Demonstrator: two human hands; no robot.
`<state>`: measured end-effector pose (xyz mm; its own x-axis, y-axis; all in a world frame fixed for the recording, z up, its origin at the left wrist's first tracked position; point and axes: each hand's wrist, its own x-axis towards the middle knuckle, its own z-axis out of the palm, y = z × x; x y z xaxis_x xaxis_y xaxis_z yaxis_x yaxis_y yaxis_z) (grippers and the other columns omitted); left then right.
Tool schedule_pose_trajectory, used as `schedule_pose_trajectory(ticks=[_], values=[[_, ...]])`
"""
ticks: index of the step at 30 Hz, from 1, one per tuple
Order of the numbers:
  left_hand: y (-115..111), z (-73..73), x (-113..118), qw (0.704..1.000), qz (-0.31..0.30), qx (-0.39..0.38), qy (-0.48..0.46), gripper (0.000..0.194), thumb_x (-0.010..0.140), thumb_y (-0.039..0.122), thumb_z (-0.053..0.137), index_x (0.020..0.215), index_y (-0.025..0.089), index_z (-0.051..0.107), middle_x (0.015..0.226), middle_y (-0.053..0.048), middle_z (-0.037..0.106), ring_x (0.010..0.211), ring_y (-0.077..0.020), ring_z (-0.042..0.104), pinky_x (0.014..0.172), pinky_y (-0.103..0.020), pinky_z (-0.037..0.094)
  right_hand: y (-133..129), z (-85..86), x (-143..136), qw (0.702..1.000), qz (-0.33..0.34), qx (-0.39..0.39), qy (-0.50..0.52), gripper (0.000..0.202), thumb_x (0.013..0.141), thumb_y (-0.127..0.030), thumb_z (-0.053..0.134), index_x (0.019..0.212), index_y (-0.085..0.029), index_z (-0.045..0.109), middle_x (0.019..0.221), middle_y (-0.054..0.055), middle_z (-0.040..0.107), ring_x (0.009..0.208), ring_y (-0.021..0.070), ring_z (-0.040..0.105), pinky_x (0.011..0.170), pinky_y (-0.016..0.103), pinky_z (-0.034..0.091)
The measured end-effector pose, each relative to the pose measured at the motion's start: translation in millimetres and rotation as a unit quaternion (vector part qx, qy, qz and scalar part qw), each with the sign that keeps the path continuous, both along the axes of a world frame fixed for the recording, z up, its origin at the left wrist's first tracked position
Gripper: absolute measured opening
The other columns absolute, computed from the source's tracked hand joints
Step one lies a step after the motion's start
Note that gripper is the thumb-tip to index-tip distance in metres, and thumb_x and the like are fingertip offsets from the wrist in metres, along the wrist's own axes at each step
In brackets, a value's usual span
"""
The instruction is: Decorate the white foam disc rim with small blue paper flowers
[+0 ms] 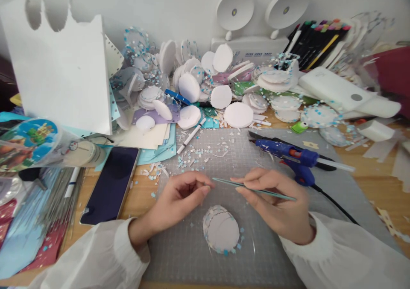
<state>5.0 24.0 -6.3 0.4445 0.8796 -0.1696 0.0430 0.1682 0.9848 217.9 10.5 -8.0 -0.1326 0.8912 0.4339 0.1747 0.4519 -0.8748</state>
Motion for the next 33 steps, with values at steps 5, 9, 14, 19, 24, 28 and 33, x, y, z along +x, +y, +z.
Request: schedule_pose_trajectory(ticks=[5, 9, 14, 19, 24, 28, 33], values=[[-2, -6.7, -7, 1.000, 0.001, 0.025, -0.014, 0.040, 0.089, 0.035, 0.054, 0.055, 0.016, 0.048, 0.052, 0.003, 0.041, 0.049, -0.0088, 0.035, 0.049, -0.025, 0.025, 10, -7.2, -2, 0.996, -0.089, 0.001, -0.029, 0.017, 0.075, -0.008, 0.070, 0.078, -0.022, 0.061, 0.081, 0.003, 0.072, 0.079, 0.0188, 0.072, 0.071, 0.029, 0.059], [-6, -13.7, -9, 0.995, 0.044, 0.000, -0.089, 0.052, 0.089, 0.039, 0.049, 0.044, 0.018, 0.031, 0.044, 0.004, 0.028, 0.046, -0.0097, 0.027, 0.050, -0.030, 0.021, 16, -14.9, -4, 0.993, -0.087, 0.001, -0.078, 0.011, 0.077, -0.013, 0.070, 0.080, -0.021, 0.062, 0.080, 0.004, 0.072, 0.077, 0.0185, 0.071, 0.069, 0.029, 0.059], [-2, -6.9, -5, 0.970, 0.114, -0.056, -0.206, 0.055, 0.083, 0.041, 0.048, 0.043, 0.019, 0.017, 0.040, 0.005, 0.015, 0.041, -0.0091, 0.019, 0.048, -0.030, 0.020, 17, -18.0, -8, 0.991, -0.094, -0.003, -0.092, 0.007, 0.079, -0.017, 0.069, 0.079, -0.021, 0.062, 0.079, 0.004, 0.072, 0.076, 0.0178, 0.070, 0.069, 0.029, 0.059], [1, -5.9, -4, 0.955, 0.124, -0.089, -0.255, 0.054, 0.083, 0.039, 0.046, 0.045, 0.020, 0.013, 0.041, 0.006, 0.008, 0.039, -0.0085, 0.013, 0.046, -0.029, 0.020, 28, -15.1, -20, 0.991, -0.083, 0.000, -0.102, 0.005, 0.081, -0.019, 0.067, 0.079, -0.022, 0.063, 0.077, 0.003, 0.072, 0.074, 0.0177, 0.069, 0.066, 0.029, 0.057], [-1, -10.0, -4, 0.949, 0.112, -0.093, -0.280, 0.054, 0.081, 0.037, 0.048, 0.044, 0.019, 0.014, 0.040, 0.006, 0.010, 0.040, -0.0080, 0.013, 0.047, -0.030, 0.016, 42, -12.1, -32, 0.989, -0.082, -0.020, -0.123, 0.008, 0.080, -0.020, 0.065, 0.073, -0.020, 0.061, 0.069, 0.001, 0.068, 0.064, 0.0150, 0.064, 0.059, 0.025, 0.052], [-1, -11.0, -4, 0.943, 0.113, -0.103, -0.295, 0.054, 0.081, 0.036, 0.049, 0.044, 0.018, 0.015, 0.040, 0.006, 0.011, 0.040, -0.0076, 0.013, 0.048, -0.031, 0.015, 44, -13.3, -37, 0.988, -0.076, -0.041, -0.129, 0.008, 0.080, -0.020, 0.064, 0.073, -0.020, 0.060, 0.068, 0.000, 0.066, 0.063, 0.0142, 0.061, 0.058, 0.024, 0.049], [-2, -11.3, -4, 0.940, 0.111, -0.101, -0.308, 0.053, 0.082, 0.034, 0.049, 0.044, 0.019, 0.016, 0.040, 0.006, 0.012, 0.040, -0.0075, 0.013, 0.048, -0.031, 0.015, 42, -16.4, -41, 0.990, -0.067, -0.026, -0.124, 0.010, 0.081, -0.019, 0.061, 0.072, -0.020, 0.057, 0.068, 0.000, 0.062, 0.064, 0.0142, 0.059, 0.059, 0.025, 0.047]])
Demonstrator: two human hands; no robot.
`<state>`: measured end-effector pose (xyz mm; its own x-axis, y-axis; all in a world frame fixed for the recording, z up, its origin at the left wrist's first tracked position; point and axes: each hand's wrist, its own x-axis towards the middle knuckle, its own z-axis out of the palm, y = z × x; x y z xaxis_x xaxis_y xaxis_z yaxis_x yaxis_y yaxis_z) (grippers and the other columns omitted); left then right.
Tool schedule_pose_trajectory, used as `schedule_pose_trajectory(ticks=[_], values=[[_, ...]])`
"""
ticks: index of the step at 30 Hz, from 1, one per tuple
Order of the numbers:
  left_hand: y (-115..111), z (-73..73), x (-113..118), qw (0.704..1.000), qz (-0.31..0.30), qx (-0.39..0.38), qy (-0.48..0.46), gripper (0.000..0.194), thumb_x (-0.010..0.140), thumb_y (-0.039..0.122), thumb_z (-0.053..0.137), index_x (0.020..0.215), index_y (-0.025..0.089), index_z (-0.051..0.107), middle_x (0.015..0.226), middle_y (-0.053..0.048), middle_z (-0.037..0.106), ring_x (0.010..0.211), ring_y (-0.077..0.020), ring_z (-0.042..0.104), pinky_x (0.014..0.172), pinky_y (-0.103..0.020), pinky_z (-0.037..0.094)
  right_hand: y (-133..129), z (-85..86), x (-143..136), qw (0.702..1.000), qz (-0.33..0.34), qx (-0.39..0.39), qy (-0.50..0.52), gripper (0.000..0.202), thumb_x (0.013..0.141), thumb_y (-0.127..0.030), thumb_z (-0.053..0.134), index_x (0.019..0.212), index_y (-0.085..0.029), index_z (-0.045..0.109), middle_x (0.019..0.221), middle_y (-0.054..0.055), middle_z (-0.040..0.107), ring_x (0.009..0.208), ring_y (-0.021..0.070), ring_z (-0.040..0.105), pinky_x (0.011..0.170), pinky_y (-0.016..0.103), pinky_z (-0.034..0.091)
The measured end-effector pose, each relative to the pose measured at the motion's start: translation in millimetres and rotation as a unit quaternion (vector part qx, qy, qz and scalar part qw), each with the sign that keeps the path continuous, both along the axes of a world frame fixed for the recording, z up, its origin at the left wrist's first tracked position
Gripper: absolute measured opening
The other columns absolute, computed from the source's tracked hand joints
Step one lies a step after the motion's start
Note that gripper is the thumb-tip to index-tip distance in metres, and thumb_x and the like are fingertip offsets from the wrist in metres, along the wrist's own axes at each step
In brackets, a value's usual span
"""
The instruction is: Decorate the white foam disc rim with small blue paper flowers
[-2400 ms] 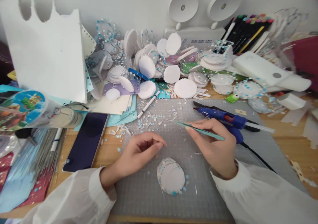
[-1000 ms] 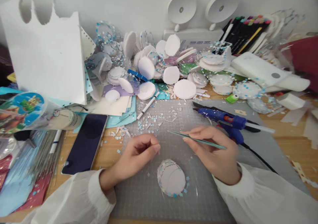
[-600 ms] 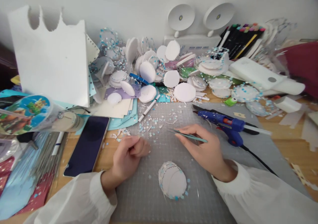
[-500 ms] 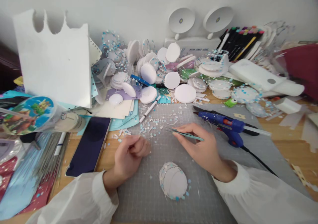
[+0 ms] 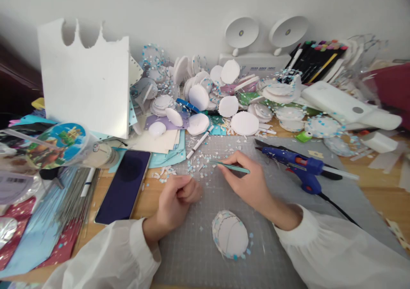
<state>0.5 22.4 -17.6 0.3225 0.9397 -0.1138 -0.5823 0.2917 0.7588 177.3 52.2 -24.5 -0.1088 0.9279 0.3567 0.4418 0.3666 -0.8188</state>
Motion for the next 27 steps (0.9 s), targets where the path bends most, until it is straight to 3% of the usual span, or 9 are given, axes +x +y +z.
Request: schedule_pose_trajectory(ticks=[5, 10, 16, 19, 22, 24, 27], values=[[0, -0.3, 1, 1.000, -0.002, 0.010, -0.005, 0.053, 0.083, 0.033, 0.050, 0.045, 0.018, 0.017, 0.040, 0.006, 0.013, 0.040, -0.0074, 0.014, 0.048, -0.031, 0.014, 0, 0.1, -1, 1.000, 0.011, 0.011, 0.028, 0.011, 0.082, -0.017, 0.060, 0.072, -0.020, 0.058, 0.068, 0.000, 0.062, 0.065, 0.0145, 0.059, 0.061, 0.025, 0.047], [0, -1.2, 0, 1.000, -0.003, 0.020, -0.003, 0.053, 0.085, 0.033, 0.050, 0.046, 0.018, 0.017, 0.042, 0.007, 0.014, 0.041, -0.0074, 0.014, 0.048, -0.030, 0.013, -3, 9.4, 8, 0.998, -0.021, 0.029, 0.057, 0.010, 0.080, -0.016, 0.065, 0.073, -0.020, 0.060, 0.071, 0.001, 0.064, 0.068, 0.0147, 0.061, 0.064, 0.026, 0.049], [0, -5.4, 1, 0.997, 0.003, 0.037, 0.064, 0.047, 0.088, 0.030, 0.051, 0.049, 0.018, 0.028, 0.046, 0.006, 0.025, 0.046, -0.0085, 0.023, 0.051, -0.029, 0.018, -20, 14.6, 29, 0.992, -0.026, 0.019, 0.123, 0.016, 0.078, -0.010, 0.068, 0.074, -0.021, 0.058, 0.074, 0.000, 0.065, 0.073, 0.0135, 0.064, 0.065, 0.024, 0.052], [1, -6.6, 2, 0.991, 0.013, 0.036, 0.132, 0.035, 0.089, 0.030, 0.057, 0.060, 0.017, 0.042, 0.053, 0.006, 0.034, 0.051, -0.0088, 0.028, 0.052, -0.026, 0.022, -29, 11.7, 35, 0.988, -0.020, 0.022, 0.149, 0.018, 0.078, -0.005, 0.066, 0.076, -0.021, 0.058, 0.074, -0.001, 0.063, 0.075, 0.0116, 0.065, 0.068, 0.021, 0.053], [2, -3.1, 2, 0.975, 0.003, 0.050, 0.214, 0.014, 0.089, 0.030, 0.060, 0.084, 0.017, 0.057, 0.062, 0.006, 0.042, 0.056, -0.0083, 0.033, 0.053, -0.023, 0.026, -33, 10.6, 36, 0.984, 0.002, 0.013, 0.175, 0.020, 0.078, -0.002, 0.065, 0.078, -0.021, 0.058, 0.075, -0.002, 0.062, 0.077, 0.0112, 0.067, 0.071, 0.020, 0.054], [2, 1.3, 3, 0.964, -0.014, 0.069, 0.257, 0.015, 0.089, 0.030, 0.061, 0.098, 0.018, 0.060, 0.065, 0.005, 0.044, 0.058, -0.0080, 0.036, 0.053, -0.021, 0.028, -35, 11.5, 35, 0.980, 0.027, -0.005, 0.196, 0.020, 0.078, -0.002, 0.064, 0.079, -0.021, 0.057, 0.077, -0.001, 0.062, 0.079, 0.0123, 0.069, 0.071, 0.021, 0.055], [3, 6.6, 4, 0.953, -0.040, 0.093, 0.285, 0.021, 0.087, 0.029, 0.063, 0.104, 0.016, 0.061, 0.064, 0.005, 0.045, 0.058, -0.0078, 0.038, 0.052, -0.020, 0.029, -38, 13.7, 35, 0.975, 0.050, -0.029, 0.215, 0.020, 0.078, -0.001, 0.063, 0.080, -0.020, 0.058, 0.080, 0.000, 0.063, 0.080, 0.0135, 0.070, 0.072, 0.021, 0.056]])
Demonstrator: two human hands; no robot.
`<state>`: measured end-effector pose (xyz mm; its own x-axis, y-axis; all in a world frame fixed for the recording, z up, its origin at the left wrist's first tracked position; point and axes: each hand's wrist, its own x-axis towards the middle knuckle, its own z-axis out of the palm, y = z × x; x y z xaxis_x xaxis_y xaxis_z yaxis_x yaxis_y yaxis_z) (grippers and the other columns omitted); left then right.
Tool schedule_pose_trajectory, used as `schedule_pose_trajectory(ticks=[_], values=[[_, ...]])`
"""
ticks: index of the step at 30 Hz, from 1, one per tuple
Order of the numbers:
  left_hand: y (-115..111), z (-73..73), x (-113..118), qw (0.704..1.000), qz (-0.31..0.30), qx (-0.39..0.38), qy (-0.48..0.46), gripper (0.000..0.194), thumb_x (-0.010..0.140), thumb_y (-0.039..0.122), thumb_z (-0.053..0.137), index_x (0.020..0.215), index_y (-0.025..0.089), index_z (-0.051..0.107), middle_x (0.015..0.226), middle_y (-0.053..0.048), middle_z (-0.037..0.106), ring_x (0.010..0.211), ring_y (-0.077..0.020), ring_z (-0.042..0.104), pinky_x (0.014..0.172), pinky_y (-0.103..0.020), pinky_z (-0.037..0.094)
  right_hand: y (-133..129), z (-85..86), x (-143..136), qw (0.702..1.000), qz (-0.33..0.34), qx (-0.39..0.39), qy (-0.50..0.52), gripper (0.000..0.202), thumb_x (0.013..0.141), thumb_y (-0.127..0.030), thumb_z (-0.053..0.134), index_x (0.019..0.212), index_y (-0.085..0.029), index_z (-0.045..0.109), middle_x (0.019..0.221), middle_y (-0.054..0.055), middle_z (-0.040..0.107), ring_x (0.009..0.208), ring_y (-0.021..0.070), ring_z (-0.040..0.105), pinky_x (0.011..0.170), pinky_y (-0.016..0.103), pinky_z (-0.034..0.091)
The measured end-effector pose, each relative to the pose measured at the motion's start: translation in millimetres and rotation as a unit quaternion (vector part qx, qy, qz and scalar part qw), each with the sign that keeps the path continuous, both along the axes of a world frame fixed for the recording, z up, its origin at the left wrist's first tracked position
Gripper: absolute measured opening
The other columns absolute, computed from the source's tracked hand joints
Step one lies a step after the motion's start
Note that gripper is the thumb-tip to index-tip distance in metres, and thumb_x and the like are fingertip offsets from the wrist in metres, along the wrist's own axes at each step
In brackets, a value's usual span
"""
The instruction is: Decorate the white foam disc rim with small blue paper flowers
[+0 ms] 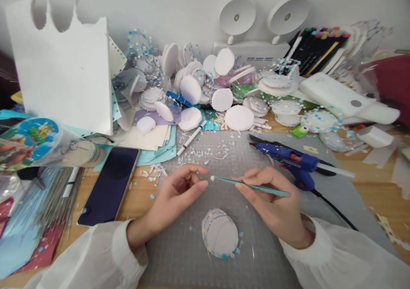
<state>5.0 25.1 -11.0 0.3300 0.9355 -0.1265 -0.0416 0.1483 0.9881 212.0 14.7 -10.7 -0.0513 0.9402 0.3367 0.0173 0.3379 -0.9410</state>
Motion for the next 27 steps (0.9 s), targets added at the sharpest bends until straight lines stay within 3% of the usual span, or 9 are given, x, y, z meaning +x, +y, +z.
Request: schedule_pose_trajectory(ticks=[12, 27], values=[[-1.8, -3.2, 2.0, 0.999, -0.026, 0.036, 0.023, 0.006, 0.087, 0.022, 0.061, 0.088, 0.016, 0.063, 0.059, 0.006, 0.043, 0.052, -0.0057, 0.036, 0.048, -0.016, 0.029, -7.7, 1.6, -1.5, 0.999, 0.031, -0.014, 0.002, 0.022, 0.079, -0.001, 0.063, 0.084, -0.022, 0.059, 0.082, 0.000, 0.065, 0.080, 0.0128, 0.069, 0.069, 0.022, 0.055], [-1.8, -0.5, 3.0, 0.999, -0.023, 0.026, 0.032, 0.010, 0.086, 0.025, 0.062, 0.083, 0.016, 0.063, 0.058, 0.005, 0.044, 0.051, -0.0065, 0.036, 0.047, -0.018, 0.029, -4.7, 1.8, -1.8, 0.999, 0.025, -0.037, 0.018, 0.017, 0.080, -0.005, 0.065, 0.081, -0.022, 0.060, 0.079, 0.000, 0.065, 0.075, 0.0128, 0.067, 0.066, 0.024, 0.054]])
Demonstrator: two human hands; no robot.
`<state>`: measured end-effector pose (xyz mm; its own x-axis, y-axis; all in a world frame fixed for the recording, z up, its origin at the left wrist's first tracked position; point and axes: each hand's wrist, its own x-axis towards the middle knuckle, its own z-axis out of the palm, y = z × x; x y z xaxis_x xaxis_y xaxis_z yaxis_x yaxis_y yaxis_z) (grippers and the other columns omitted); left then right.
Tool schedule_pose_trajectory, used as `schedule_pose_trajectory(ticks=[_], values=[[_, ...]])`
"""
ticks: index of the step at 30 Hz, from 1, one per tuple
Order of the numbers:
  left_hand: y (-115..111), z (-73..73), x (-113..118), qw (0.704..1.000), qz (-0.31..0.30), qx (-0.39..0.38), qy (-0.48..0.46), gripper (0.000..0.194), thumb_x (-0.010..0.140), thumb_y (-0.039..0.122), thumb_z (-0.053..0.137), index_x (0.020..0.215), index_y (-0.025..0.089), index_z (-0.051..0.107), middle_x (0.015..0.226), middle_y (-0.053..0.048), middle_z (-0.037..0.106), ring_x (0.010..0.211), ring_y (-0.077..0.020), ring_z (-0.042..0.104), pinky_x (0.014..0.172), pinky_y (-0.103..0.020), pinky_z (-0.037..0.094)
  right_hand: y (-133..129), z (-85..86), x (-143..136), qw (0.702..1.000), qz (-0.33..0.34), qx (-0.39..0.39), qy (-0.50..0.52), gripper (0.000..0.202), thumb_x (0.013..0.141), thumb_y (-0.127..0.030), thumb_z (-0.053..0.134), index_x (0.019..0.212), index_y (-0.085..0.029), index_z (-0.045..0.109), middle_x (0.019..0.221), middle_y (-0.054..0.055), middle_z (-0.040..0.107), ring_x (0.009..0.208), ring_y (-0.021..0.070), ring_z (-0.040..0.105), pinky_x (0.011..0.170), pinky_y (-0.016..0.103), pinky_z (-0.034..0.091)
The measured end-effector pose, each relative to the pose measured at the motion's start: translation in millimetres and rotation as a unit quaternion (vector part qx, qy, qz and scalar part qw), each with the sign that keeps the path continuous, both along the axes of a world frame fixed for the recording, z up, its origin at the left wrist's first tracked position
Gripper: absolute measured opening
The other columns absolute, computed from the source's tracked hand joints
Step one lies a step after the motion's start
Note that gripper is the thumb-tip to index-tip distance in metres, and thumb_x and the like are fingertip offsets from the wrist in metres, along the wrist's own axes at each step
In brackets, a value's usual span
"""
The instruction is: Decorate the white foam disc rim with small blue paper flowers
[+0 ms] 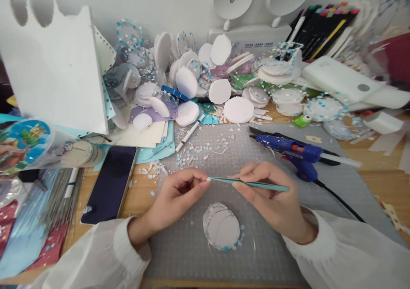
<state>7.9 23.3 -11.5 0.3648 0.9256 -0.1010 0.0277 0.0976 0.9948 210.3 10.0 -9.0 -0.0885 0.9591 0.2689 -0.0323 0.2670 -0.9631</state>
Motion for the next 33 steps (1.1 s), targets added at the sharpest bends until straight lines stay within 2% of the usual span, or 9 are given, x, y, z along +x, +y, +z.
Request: schedule_pose_trajectory(ticks=[6, 10, 14, 18, 24, 29, 33], values=[[0, 2.0, 1, 1.000, 0.004, -0.020, 0.014, 0.018, 0.084, 0.034, 0.065, 0.081, 0.016, 0.064, 0.058, 0.004, 0.046, 0.052, -0.0085, 0.038, 0.048, -0.021, 0.031, 2, 1.6, 2, 0.999, -0.028, 0.013, -0.013, 0.016, 0.079, -0.008, 0.067, 0.078, -0.022, 0.060, 0.077, 0.001, 0.064, 0.076, 0.0156, 0.069, 0.068, 0.028, 0.056], [-1, 0.4, -1, 0.999, 0.039, -0.033, 0.010, 0.023, 0.083, 0.039, 0.066, 0.080, 0.016, 0.062, 0.056, 0.005, 0.043, 0.050, -0.0079, 0.034, 0.046, -0.021, 0.026, 4, 1.1, 4, 0.998, -0.062, 0.023, -0.016, 0.017, 0.079, -0.007, 0.067, 0.079, -0.022, 0.060, 0.077, 0.001, 0.064, 0.078, 0.0160, 0.068, 0.070, 0.029, 0.057], [0, -6.0, -4, 0.991, 0.087, -0.080, -0.061, 0.029, 0.089, 0.042, 0.059, 0.075, 0.017, 0.057, 0.050, 0.008, 0.032, 0.046, -0.0067, 0.024, 0.045, -0.022, 0.018, 5, 0.4, 4, 0.995, -0.085, 0.042, -0.026, 0.018, 0.079, -0.007, 0.066, 0.079, -0.022, 0.058, 0.076, 0.000, 0.064, 0.078, 0.0148, 0.067, 0.069, 0.027, 0.056], [1, -8.7, -4, 0.987, 0.098, -0.088, -0.092, 0.038, 0.093, 0.042, 0.053, 0.066, 0.015, 0.055, 0.046, 0.008, 0.027, 0.045, -0.0069, 0.021, 0.046, -0.023, 0.016, 5, 0.0, 3, 0.993, -0.095, 0.052, -0.038, 0.015, 0.080, -0.009, 0.067, 0.080, -0.022, 0.059, 0.074, 0.000, 0.063, 0.077, 0.0150, 0.066, 0.067, 0.027, 0.056], [1, -6.6, -4, 0.989, 0.085, -0.072, -0.099, 0.016, 0.091, 0.033, 0.058, 0.096, 0.019, 0.060, 0.053, 0.008, 0.033, 0.047, -0.0070, 0.027, 0.047, -0.021, 0.021, 6, -1.5, 4, 0.993, -0.096, 0.046, -0.045, 0.012, 0.080, -0.015, 0.068, 0.078, -0.022, 0.058, 0.074, 0.001, 0.064, 0.077, 0.0169, 0.067, 0.067, 0.030, 0.057], [0, -2.7, -4, 0.997, 0.047, -0.055, -0.034, 0.020, 0.088, 0.036, 0.061, 0.093, 0.017, 0.065, 0.056, 0.006, 0.038, 0.048, -0.0069, 0.028, 0.046, -0.022, 0.020, 3, -0.5, 3, 0.998, -0.057, 0.023, -0.013, 0.013, 0.080, -0.014, 0.068, 0.078, -0.022, 0.058, 0.077, 0.002, 0.064, 0.078, 0.0179, 0.069, 0.070, 0.031, 0.057], [-1, 1.6, -2, 1.000, 0.018, -0.021, 0.002, 0.023, 0.083, 0.038, 0.066, 0.087, 0.016, 0.066, 0.054, 0.006, 0.040, 0.048, -0.0075, 0.032, 0.046, -0.021, 0.025, 1, 2.8, 0, 1.000, -0.028, 0.009, -0.010, 0.011, 0.081, -0.017, 0.068, 0.076, -0.021, 0.059, 0.074, 0.002, 0.064, 0.073, 0.0172, 0.069, 0.065, 0.029, 0.056]])
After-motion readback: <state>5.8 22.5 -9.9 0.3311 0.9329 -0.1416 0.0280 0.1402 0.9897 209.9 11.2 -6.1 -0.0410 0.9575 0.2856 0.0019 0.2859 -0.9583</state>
